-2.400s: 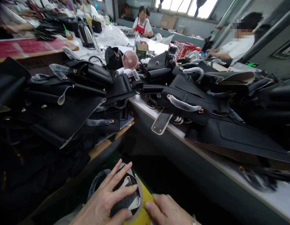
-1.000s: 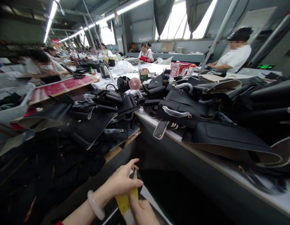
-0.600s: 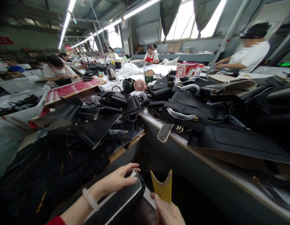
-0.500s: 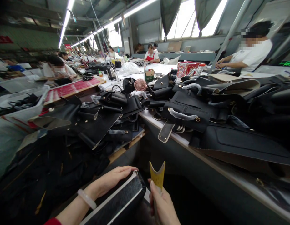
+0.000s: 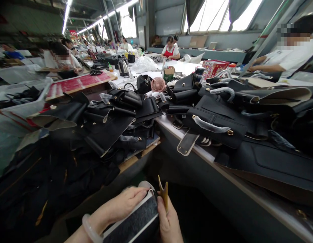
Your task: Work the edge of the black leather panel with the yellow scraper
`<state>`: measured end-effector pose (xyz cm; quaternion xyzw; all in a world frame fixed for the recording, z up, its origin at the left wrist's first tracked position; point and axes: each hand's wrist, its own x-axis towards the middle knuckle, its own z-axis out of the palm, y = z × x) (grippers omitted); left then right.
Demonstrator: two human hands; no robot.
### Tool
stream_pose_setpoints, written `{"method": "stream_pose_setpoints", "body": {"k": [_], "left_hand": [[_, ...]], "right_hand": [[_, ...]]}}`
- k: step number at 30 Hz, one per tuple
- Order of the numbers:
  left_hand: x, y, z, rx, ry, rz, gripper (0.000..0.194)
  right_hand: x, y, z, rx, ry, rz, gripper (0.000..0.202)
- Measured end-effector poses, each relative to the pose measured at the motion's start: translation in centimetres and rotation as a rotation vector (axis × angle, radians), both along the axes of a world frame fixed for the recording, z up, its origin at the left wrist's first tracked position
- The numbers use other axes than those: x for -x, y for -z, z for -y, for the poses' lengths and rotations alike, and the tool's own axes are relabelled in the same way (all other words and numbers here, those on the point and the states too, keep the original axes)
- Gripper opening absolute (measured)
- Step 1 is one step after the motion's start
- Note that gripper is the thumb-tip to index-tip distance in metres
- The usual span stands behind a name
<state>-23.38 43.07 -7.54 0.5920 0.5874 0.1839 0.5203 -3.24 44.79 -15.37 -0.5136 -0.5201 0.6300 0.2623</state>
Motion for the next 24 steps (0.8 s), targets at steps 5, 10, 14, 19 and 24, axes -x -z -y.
{"method": "stream_pose_setpoints", "body": {"k": [5,10,14,19,24], "left_hand": [[-0.5,-0.2,0.6,-0.055,0.050,-0.161,0.041],[-0.8,0.0,1.0,-0.096,-0.048,-0.133,0.040],[-1.2,0.1,1.0,-0.096,-0.184,-0.083,0.041],[-1.4,0.1,0.6,-0.060,-0.231,-0.043,0.038],[-1.3,0.3,0.6,0.020,-0.314,-0.003,0.049]], "right_hand": [[0.3,0.9,0.3,-0.043,-0.047,-0.012,0.076],[-1.9,-0.9,-1.1,-0.028,-0.105,0.020,0.061],[-5.5,-3.8,-4.7,0.173,-0.361,0.010,0.062],[-5.6,-6.6,-10.0,0.091,-0.993,0.328,0.059],[-1.7,-7.3,-13.2,-0.483,-0.925,0.637,0.044]]}}
